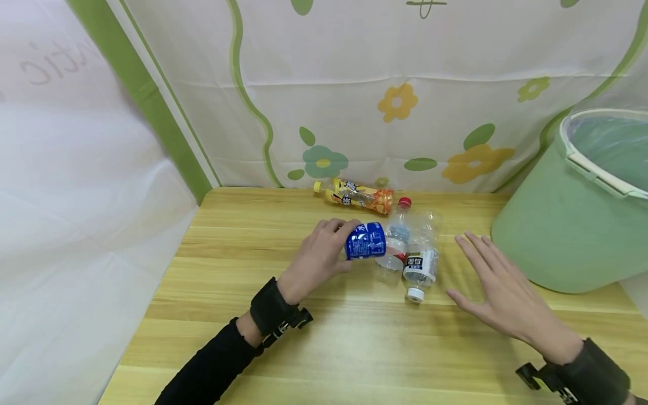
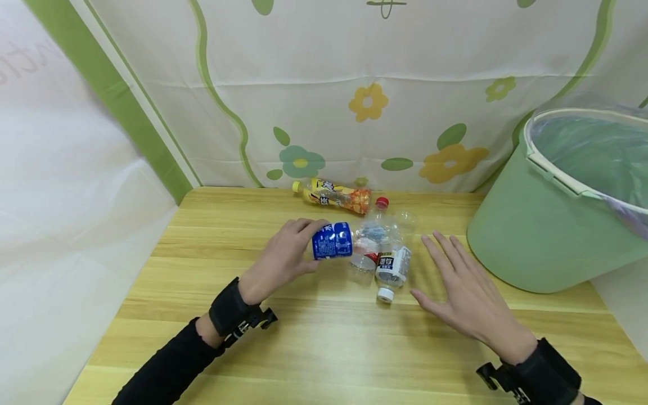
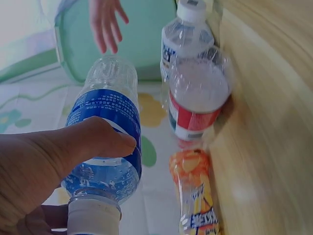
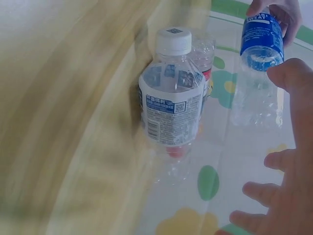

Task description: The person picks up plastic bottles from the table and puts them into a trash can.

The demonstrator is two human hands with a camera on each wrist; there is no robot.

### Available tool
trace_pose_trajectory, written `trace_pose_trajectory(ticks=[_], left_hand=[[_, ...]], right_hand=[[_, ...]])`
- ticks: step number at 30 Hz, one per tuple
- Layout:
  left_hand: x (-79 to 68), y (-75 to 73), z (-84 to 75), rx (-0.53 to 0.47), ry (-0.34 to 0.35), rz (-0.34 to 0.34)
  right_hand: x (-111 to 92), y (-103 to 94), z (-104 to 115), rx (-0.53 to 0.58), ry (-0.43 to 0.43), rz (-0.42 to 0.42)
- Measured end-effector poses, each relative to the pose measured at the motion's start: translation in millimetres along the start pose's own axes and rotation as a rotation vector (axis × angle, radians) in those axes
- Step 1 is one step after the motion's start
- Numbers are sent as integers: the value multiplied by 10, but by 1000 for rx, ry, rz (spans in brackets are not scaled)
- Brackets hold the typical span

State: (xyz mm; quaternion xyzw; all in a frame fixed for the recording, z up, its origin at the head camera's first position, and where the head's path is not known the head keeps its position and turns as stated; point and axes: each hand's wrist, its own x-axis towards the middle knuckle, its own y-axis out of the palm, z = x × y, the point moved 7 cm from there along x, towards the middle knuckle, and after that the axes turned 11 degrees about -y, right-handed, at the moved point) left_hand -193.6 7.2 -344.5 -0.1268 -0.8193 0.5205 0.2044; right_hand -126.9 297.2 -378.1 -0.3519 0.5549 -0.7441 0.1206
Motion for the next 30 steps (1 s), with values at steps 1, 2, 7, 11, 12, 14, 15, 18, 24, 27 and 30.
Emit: trace_pose_trajectory(ticks=[1,2,7,11,12,14,15,18,24,27,30], left_hand=[[8,25,-28,9,6,4],[13,49,-56,18,11,7],[29,151,-197,61,43,19],[41,229,-307,102,47,33],[43,254,-335,111,46,39],[44,298,-398,124,52,46],[42,321,-428,125,58,50],[34,382,-523,141,76,52],[17,477,-708,191,110,48],[13,504,-790,210,127,51],[3,517,-845,207,133,56]], right_hand=[[4,-9,-1,-2,-5,-4],[10,-18,-1,-3,-12,-12],[46,-43,14,-8,-31,-35],[79,-63,37,-16,-49,-64],[88,-69,45,-19,-60,-75],[106,-85,65,-24,-84,-99],[116,-92,76,-27,-94,-108],[143,-119,110,-34,-121,-135],[189,-130,175,-53,-163,-131],[200,-114,201,-62,-181,-113],[190,-90,210,-54,-185,-92]])
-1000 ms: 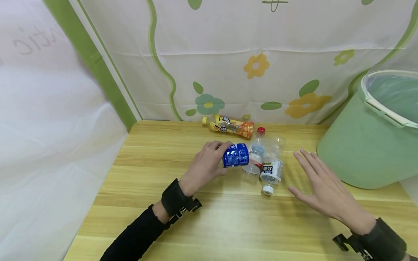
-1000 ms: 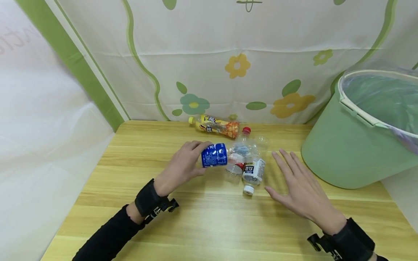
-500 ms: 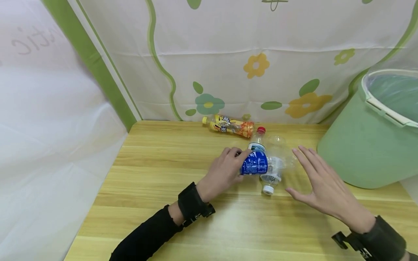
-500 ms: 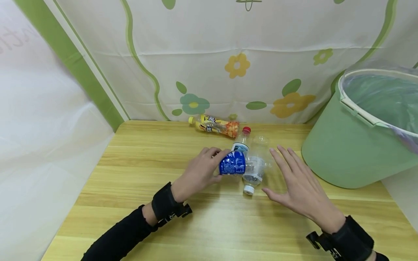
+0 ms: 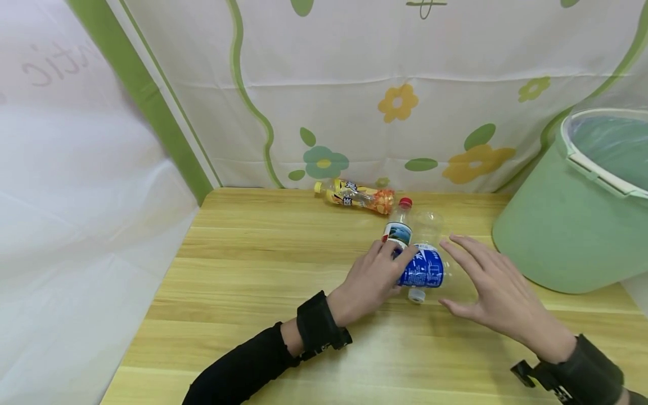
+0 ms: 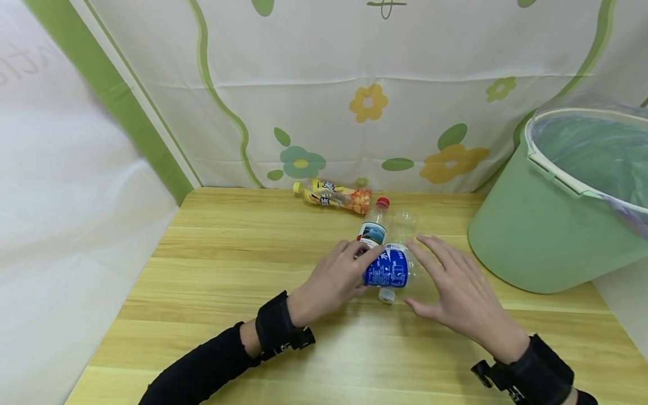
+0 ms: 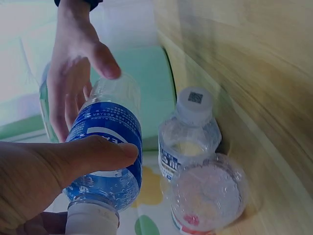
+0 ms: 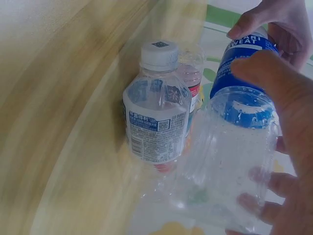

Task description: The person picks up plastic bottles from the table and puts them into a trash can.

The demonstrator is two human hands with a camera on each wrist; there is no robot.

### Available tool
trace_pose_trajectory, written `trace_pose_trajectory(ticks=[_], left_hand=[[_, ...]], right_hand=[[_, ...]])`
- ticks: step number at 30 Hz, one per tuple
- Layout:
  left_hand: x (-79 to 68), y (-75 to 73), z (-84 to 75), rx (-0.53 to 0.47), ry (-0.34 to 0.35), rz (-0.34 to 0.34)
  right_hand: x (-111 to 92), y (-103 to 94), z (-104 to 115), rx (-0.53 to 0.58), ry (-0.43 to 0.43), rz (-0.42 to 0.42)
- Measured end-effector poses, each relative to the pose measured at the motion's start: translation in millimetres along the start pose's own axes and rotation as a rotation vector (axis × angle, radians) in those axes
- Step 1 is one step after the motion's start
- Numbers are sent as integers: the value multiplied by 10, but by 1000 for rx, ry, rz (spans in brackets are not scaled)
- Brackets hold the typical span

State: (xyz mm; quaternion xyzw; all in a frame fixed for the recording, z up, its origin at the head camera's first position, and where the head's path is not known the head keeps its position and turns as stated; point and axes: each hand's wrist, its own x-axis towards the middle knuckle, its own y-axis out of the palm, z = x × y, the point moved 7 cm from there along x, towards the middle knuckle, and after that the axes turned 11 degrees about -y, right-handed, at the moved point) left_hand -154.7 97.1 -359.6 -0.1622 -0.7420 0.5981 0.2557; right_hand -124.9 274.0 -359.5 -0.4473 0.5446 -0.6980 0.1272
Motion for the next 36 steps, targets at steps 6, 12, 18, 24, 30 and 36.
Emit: trace_pose_trajectory(ticks=[6,12,18,24,30,36], left_hand=[[-18,16,-53,-29,24,10],[-34,27,-68,-52,46,18],[-64,33,-61,-85,85,22],[-73,45,-26,-89,112,25],[-100,-18,131,-119,94,42],[-171,-148,395,-128,73,51]], right_hand=[[-46,26,14,-9,-4,-1],[-65,28,13,-26,-11,-7],[-78,40,14,-22,0,7],[-94,58,4,-8,18,18],[-126,45,-25,-15,33,6],[-155,37,-55,-13,38,0]])
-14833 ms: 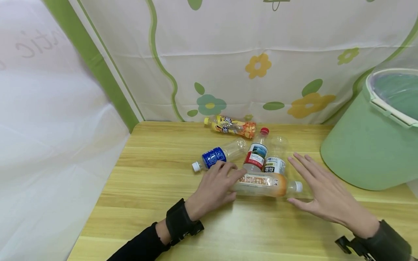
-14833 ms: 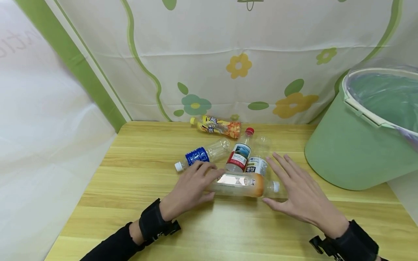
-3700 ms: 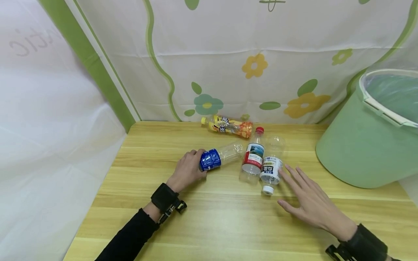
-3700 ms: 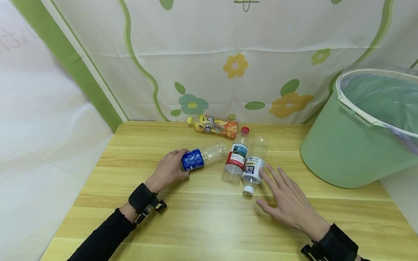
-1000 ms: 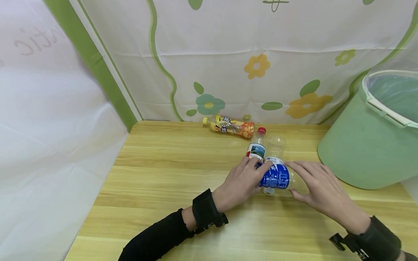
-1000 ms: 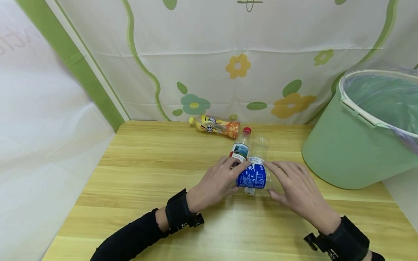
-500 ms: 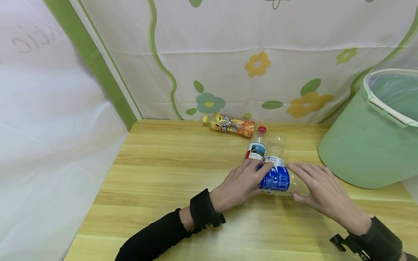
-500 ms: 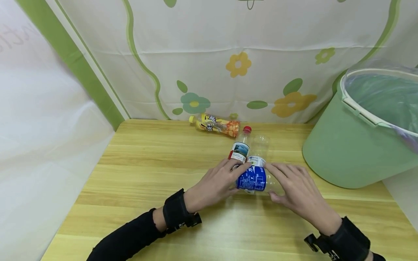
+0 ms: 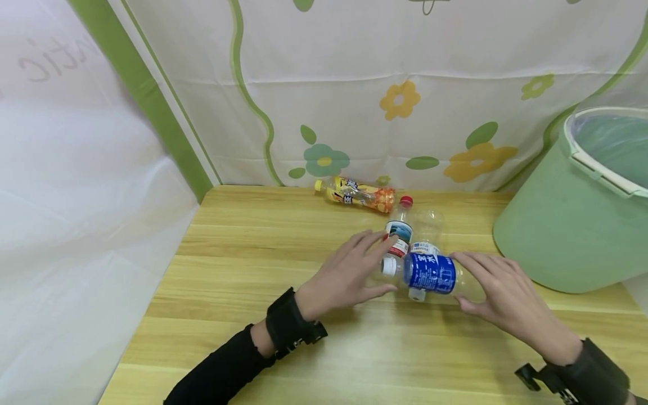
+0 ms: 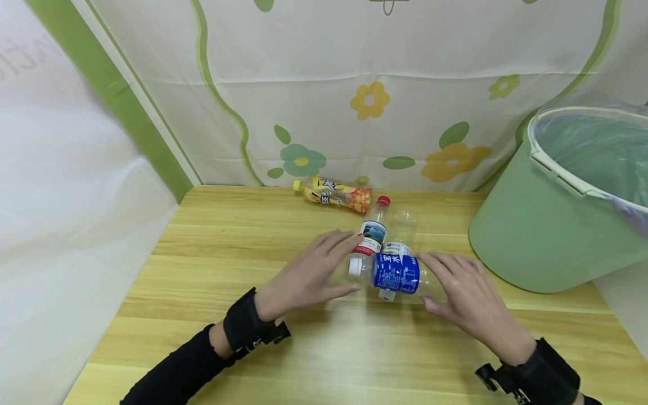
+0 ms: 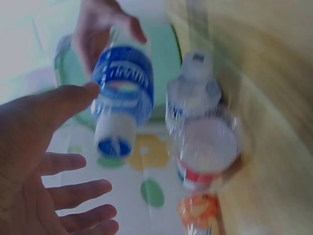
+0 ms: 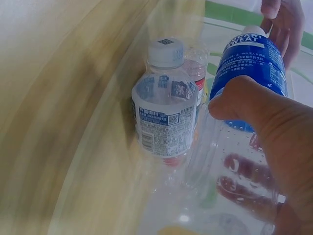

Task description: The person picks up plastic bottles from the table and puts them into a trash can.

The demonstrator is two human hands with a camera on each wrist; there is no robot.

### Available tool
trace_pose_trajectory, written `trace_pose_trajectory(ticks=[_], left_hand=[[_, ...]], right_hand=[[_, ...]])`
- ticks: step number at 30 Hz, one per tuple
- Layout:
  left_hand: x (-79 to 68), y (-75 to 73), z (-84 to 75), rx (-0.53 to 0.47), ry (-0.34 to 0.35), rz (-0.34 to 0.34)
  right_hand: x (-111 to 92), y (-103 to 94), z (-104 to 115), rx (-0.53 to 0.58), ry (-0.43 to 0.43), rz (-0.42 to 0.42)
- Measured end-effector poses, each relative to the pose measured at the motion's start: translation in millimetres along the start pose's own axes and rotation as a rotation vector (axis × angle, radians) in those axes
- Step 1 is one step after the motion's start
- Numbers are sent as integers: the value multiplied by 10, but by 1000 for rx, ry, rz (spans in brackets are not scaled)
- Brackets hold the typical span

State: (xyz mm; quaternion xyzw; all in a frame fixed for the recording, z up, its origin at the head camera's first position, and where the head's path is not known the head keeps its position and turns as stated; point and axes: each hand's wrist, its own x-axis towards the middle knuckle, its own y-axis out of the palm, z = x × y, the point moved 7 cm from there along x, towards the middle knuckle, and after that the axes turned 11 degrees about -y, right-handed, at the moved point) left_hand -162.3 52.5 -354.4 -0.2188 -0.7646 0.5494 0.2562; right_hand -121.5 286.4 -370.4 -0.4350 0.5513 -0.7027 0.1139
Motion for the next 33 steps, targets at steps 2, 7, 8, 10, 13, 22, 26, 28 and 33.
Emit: trace_pose_trajectory(ticks=[2,7,8,10,13,22,26,28,33], left_hand=[[-45,-72,111,-17,-23,-7],[-197,-224,478,-41,-156,-20],[-235,-246,559,-42,-189,-19],[-313,-282,717,-46,-247,-25],[-438,-305,930,-37,-312,-41],[-745,-149,1349,-13,-461,-64],[-820,-42,1442,-28,-497,-48],[-846,-1,1479,-29,-506,-46],[-894,67,1546,-41,-524,-48]], right_hand=[[-7,-4,-7,-1,1,-4],[-30,-22,-23,-9,13,-8],[-33,-27,-25,-8,15,-10],[-37,-37,-28,-8,17,-14],[-44,-45,-34,0,16,-22],[-54,-37,-39,5,28,-14],[-59,-33,-41,9,33,-8],[-61,-31,-41,9,32,-6],[-61,-28,-32,11,25,-5]])
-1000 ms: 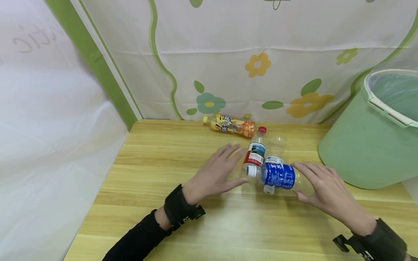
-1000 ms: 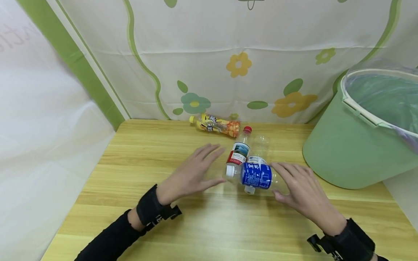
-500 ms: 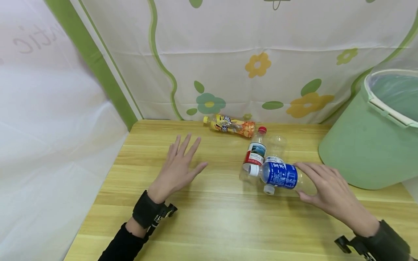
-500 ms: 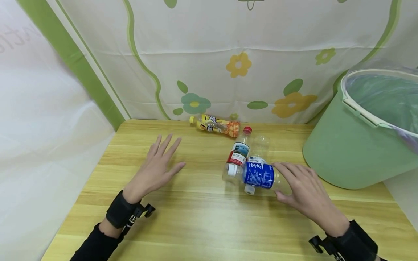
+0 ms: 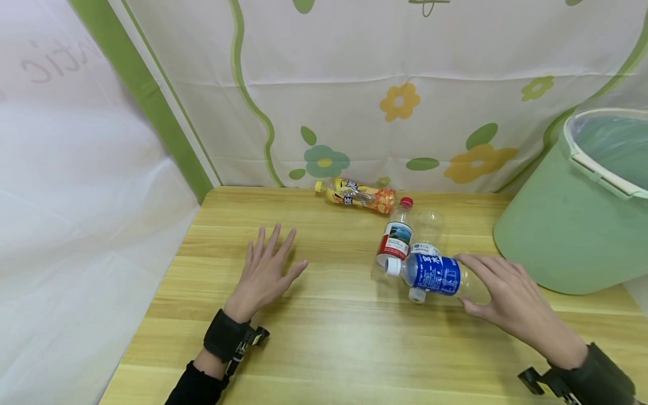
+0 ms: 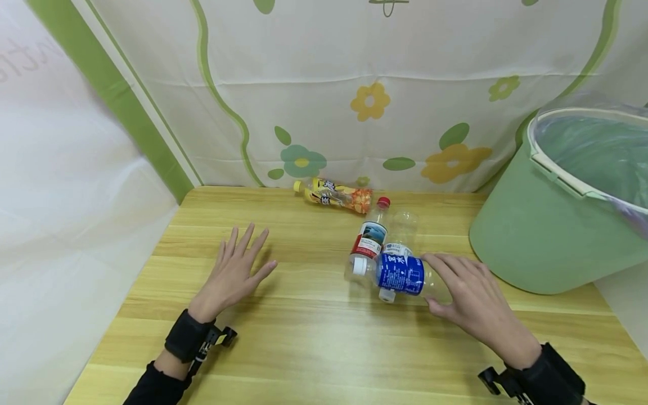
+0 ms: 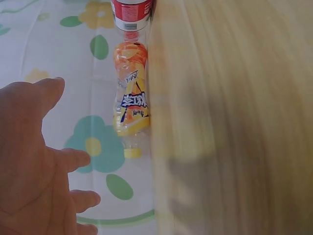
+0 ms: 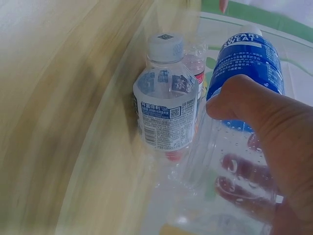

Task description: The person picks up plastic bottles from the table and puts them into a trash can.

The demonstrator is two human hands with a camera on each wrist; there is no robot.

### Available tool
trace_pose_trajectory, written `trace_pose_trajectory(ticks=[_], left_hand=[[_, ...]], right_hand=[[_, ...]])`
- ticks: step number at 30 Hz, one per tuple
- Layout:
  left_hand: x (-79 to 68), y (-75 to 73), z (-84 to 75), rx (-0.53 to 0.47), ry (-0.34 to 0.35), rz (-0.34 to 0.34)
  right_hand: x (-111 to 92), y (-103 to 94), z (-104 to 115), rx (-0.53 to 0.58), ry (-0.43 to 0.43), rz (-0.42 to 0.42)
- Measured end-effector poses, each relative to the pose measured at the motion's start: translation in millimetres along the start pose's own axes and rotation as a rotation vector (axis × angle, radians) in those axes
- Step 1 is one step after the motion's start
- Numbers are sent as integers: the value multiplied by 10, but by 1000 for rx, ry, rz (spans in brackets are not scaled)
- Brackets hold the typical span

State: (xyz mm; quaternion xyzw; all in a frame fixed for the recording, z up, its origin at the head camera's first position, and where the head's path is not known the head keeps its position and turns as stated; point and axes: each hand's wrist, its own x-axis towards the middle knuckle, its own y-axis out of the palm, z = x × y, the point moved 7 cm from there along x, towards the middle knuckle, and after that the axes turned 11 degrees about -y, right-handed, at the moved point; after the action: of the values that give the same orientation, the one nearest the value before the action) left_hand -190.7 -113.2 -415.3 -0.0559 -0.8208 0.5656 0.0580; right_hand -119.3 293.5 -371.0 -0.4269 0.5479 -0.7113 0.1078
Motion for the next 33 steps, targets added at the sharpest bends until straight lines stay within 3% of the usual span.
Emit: trace_pose_trajectory(ticks=[9,19,33], left_hand=[[-20,41,34,11,-5,-22],[-17,49,46,17,-18,-1],[-18,61,51,7,-31,27]], right_hand=[[-13,12,4,-8,-7,16],[23,-45,-14,-30,-18,25],[172,-520,-124,-110,-24,-36]])
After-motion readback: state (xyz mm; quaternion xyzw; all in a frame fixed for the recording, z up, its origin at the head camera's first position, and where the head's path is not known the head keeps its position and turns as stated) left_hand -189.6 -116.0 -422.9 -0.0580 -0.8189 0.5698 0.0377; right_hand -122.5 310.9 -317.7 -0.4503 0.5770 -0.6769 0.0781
